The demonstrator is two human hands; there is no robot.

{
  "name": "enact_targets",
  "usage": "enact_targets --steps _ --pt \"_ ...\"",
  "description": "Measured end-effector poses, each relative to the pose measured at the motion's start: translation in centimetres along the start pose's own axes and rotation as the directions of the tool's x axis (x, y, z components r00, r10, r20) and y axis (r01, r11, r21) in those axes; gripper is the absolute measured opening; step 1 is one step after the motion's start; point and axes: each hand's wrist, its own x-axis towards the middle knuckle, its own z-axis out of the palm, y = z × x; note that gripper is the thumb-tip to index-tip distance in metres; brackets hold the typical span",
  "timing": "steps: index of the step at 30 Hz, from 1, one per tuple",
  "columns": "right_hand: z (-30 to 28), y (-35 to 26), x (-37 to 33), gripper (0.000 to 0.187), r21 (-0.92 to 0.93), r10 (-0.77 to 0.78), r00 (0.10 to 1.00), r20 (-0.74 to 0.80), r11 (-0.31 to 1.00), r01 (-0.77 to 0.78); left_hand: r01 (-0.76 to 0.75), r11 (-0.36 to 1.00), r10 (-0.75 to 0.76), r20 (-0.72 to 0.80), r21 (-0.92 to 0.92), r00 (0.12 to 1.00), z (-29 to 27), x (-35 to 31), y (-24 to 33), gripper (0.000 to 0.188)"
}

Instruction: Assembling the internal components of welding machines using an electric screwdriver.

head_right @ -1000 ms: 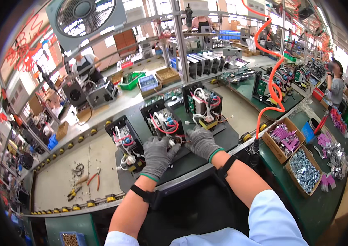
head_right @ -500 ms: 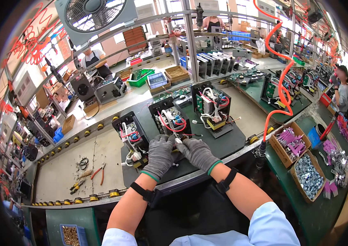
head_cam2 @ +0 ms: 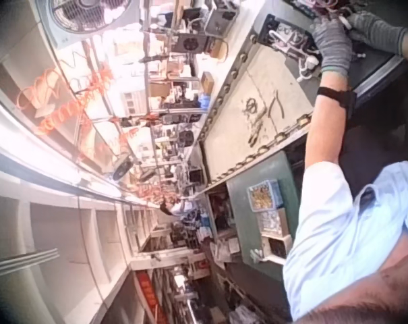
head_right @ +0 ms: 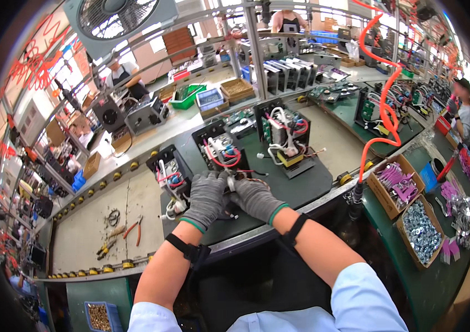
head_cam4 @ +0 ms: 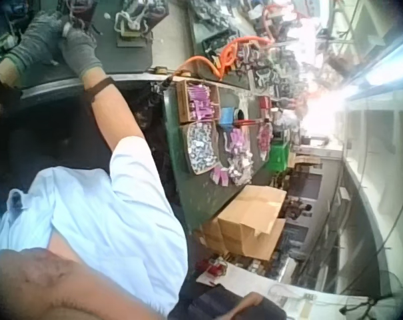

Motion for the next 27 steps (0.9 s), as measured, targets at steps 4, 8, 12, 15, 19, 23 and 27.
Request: enact_targets --steps 4,8,12,15,19,23,27 --pt "0.6 -0.2 -0.9 0.033 -0.02 0.029 0.999 -0.018 0.999 -0.029 0.046 0.998 -0.044 0.04 -0.037 0.998 -1.3 0.1 0.6 0.063" --pt "0.3 -0.4 -6.0 0.038 0.03 -0.012 0.979 -0.202 0.999 0.019 -0.122 0.973 0.075 -0.233 -0.198 0.97 -5.1 -2.6 -0.3 0.051" --pt "0.4 -1.6 -8.8 0.035 -0.05 0.019 0.997 -0.074 0.998 -0.022 0.045 0.915 -0.251 -0.479 -0.4 0.841 -8.1 -8.3 -4.7 0.023" --pt "1.5 -2.9 -6.8 0.037 -0.135 0.016 0.998 -0.062 0.991 -0.025 0.37 0.636 -0.649 -0.21 -0.677 0.731 -6.3 -11.2 -5.5 0.024" --pt "2.9 -3.9 -3.0 0.021 -0.283 0.013 0.998 0.064 0.959 0.005 0.639 0.447 -0.695 0.206 -0.626 0.688 -2.8 -12.8 -4.3 0.046" --pt "1.6 -2.0 -2.5 0.014 -0.374 -0.061 0.993 -0.105 0.927 0.017 0.534 0.539 -0.668 0.055 -0.652 0.742 -1.3 -12.7 -3.6 0.038" --pt "-0.9 0.0 -6.4 0.032 -0.337 0.027 0.998 -0.053 0.94 -0.043 0.477 0.645 -0.624 -0.052 -0.596 0.779 -1.0 -12.9 -3.7 0.031"
